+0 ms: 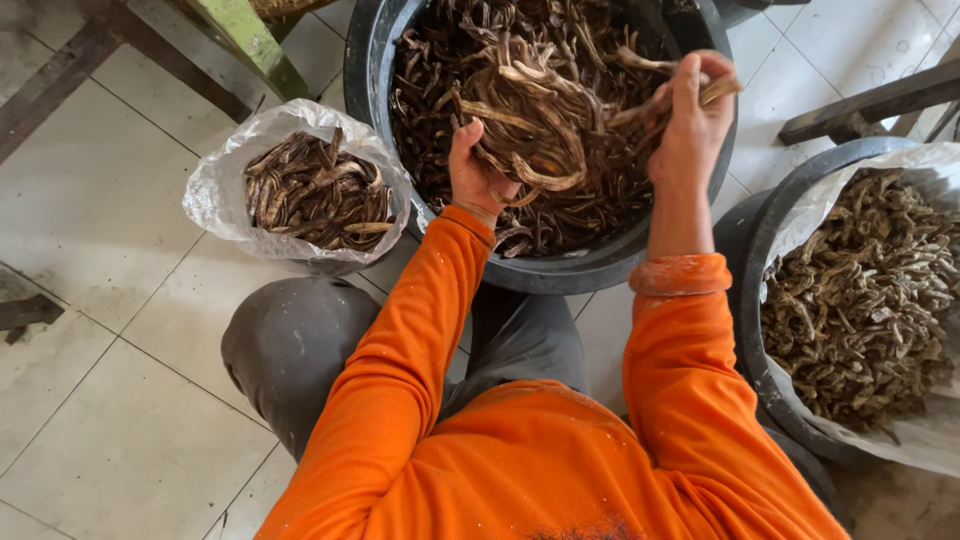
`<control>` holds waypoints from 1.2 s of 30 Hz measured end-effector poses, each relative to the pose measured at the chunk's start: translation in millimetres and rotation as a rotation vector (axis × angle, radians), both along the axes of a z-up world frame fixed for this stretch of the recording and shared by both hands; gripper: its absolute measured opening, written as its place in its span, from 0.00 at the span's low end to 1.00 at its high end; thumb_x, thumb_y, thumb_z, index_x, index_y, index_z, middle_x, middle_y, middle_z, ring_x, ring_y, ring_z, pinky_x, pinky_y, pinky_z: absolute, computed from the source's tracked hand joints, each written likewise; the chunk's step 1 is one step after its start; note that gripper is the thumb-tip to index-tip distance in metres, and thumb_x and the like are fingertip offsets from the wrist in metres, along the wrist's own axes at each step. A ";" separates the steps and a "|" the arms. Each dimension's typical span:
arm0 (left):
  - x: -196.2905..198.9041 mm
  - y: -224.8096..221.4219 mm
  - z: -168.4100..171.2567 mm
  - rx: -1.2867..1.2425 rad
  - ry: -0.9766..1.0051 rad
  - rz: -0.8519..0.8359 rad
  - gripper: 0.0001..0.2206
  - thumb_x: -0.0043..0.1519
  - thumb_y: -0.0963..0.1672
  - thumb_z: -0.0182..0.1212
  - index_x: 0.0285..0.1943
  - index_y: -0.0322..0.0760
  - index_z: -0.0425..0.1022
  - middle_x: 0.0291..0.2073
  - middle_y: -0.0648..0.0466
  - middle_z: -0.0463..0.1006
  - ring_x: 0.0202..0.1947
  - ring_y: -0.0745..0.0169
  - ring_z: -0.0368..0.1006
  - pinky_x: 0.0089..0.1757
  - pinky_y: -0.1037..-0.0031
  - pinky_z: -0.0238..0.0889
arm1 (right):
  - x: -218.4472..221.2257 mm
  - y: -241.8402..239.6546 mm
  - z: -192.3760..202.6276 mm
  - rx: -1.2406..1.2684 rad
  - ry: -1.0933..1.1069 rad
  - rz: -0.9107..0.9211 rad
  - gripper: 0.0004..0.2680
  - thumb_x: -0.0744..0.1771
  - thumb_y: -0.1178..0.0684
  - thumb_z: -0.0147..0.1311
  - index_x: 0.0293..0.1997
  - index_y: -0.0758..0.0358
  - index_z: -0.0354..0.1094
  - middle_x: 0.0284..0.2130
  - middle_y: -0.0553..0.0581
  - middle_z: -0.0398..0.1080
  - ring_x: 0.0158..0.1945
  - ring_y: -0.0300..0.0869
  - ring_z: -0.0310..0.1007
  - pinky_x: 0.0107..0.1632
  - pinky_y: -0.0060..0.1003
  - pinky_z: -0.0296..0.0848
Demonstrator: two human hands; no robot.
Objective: The person sorts through dried food items in a large tub by hand and places selected items into a plastic bag.
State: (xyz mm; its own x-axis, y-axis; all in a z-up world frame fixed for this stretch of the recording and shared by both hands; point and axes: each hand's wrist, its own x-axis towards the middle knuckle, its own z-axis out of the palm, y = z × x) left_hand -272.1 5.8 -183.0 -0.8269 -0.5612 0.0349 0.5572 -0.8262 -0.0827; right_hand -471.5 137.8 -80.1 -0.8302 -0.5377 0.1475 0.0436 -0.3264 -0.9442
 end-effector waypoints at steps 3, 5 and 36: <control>6.8 -6.6 1.0 0.009 -0.012 0.039 0.23 0.61 0.46 0.65 0.64 0.32 0.71 0.56 0.46 0.78 0.56 0.48 0.77 0.56 0.54 0.73 | -4.4 6.9 18.2 -0.076 -0.138 0.149 0.13 0.69 0.66 0.56 0.58 0.64 0.60 0.43 0.57 0.73 0.43 0.42 0.76 0.50 0.38 0.77; 10.4 -11.5 0.1 0.027 -0.032 0.067 0.23 0.60 0.46 0.65 0.63 0.33 0.71 0.55 0.47 0.78 0.55 0.47 0.77 0.55 0.54 0.74 | -8.9 3.9 18.5 -0.058 0.013 0.219 0.09 0.74 0.63 0.54 0.61 0.65 0.59 0.52 0.58 0.75 0.52 0.43 0.80 0.54 0.40 0.79; 27.4 -23.2 -6.5 -0.137 -0.290 -0.041 0.09 0.59 0.44 0.64 0.43 0.33 0.78 0.38 0.46 0.83 0.29 0.55 0.82 0.18 0.72 0.65 | 36.7 -34.1 35.5 0.346 0.209 0.428 0.03 0.73 0.61 0.51 0.49 0.63 0.59 0.35 0.57 0.70 0.46 0.39 0.80 0.49 0.30 0.79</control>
